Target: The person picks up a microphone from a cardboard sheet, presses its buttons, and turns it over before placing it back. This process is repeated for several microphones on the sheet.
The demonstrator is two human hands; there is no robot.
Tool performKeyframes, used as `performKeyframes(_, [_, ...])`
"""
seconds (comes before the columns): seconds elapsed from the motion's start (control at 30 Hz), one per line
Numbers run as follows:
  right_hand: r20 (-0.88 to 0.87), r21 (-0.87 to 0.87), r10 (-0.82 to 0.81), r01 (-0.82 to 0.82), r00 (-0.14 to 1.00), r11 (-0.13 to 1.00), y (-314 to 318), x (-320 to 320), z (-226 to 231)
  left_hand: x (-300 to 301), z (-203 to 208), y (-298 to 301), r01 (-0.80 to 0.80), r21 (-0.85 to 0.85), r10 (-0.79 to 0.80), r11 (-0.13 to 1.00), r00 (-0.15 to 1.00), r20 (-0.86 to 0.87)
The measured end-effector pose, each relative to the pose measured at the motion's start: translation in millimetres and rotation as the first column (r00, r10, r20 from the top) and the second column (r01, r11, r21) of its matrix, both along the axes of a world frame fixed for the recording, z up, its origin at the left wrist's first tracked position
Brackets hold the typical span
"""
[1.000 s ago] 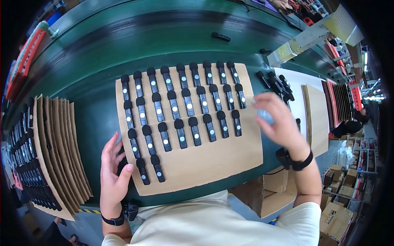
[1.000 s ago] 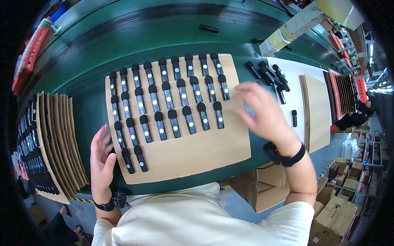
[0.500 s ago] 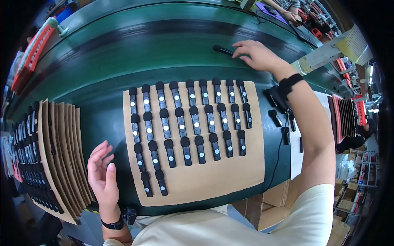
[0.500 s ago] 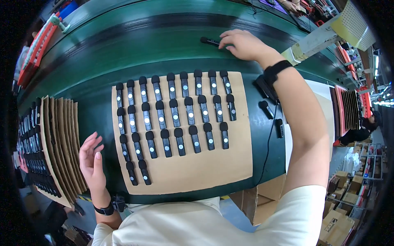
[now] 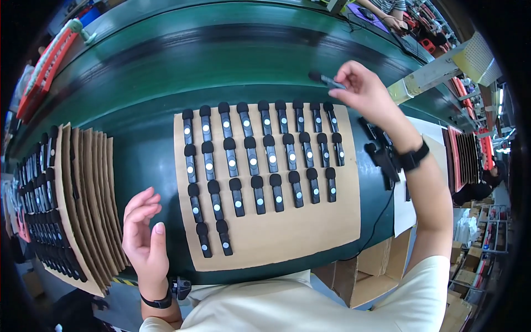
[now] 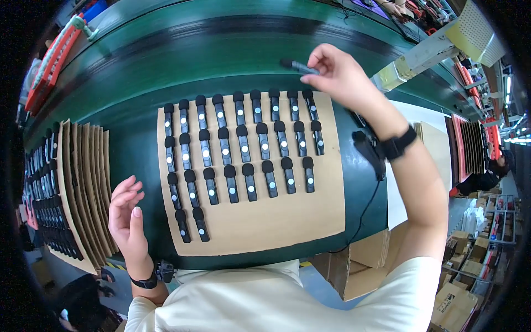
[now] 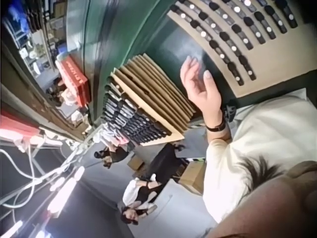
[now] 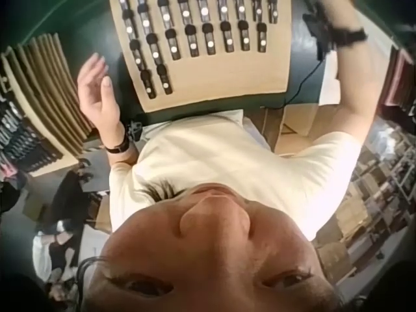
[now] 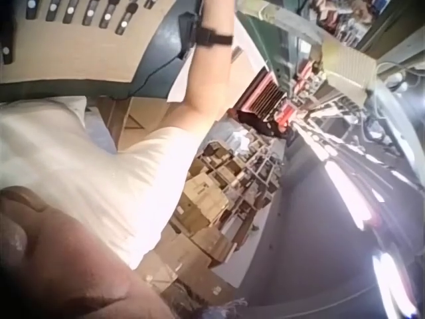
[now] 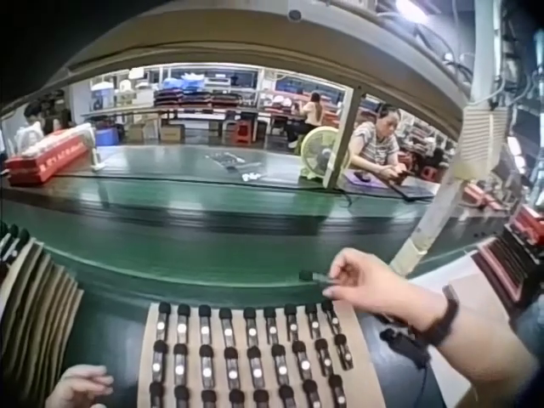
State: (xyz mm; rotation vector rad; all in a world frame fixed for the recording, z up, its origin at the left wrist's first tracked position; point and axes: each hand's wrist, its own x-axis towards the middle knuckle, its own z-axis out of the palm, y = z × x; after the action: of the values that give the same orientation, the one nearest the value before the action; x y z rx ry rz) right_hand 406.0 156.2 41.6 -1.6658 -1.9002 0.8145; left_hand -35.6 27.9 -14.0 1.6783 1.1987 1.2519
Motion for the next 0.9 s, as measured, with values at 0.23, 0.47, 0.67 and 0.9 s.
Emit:
performKeyframes(0.23, [-0.523,-0.104,-0.077,0.026,0.849,0.994,-150.1,-96.3,22.2,11.3,15.7,-15.4,0.110,0.094,-0.110,0.989,0.994,-0.008])
performKeyframes(0.47, [-0.439,0.233,0.239,-0.147,0.866,0.961,-192.5,-147.2,-12.6,32.2,30.4,-17.6,0.326,0.141,-0.324,0.935,0.945,-0.043])
performKeyframes(0.67, [-0.354,0.363,0.295,-0.160,0.887,0.918,-195.5,-167.1,-27.9,47.5,35.4,-25.1,0.528,-0.084,-0.534,0.845,0.843,-0.071])
performKeyframes(0.9, [-0.384,0.386,0.242,-0.083,0.891,0.919,-196.0,-181.9,-27.8,48.2,20.1,-27.5,0.486,0.099,-0.476,0.868,0.872,-0.113])
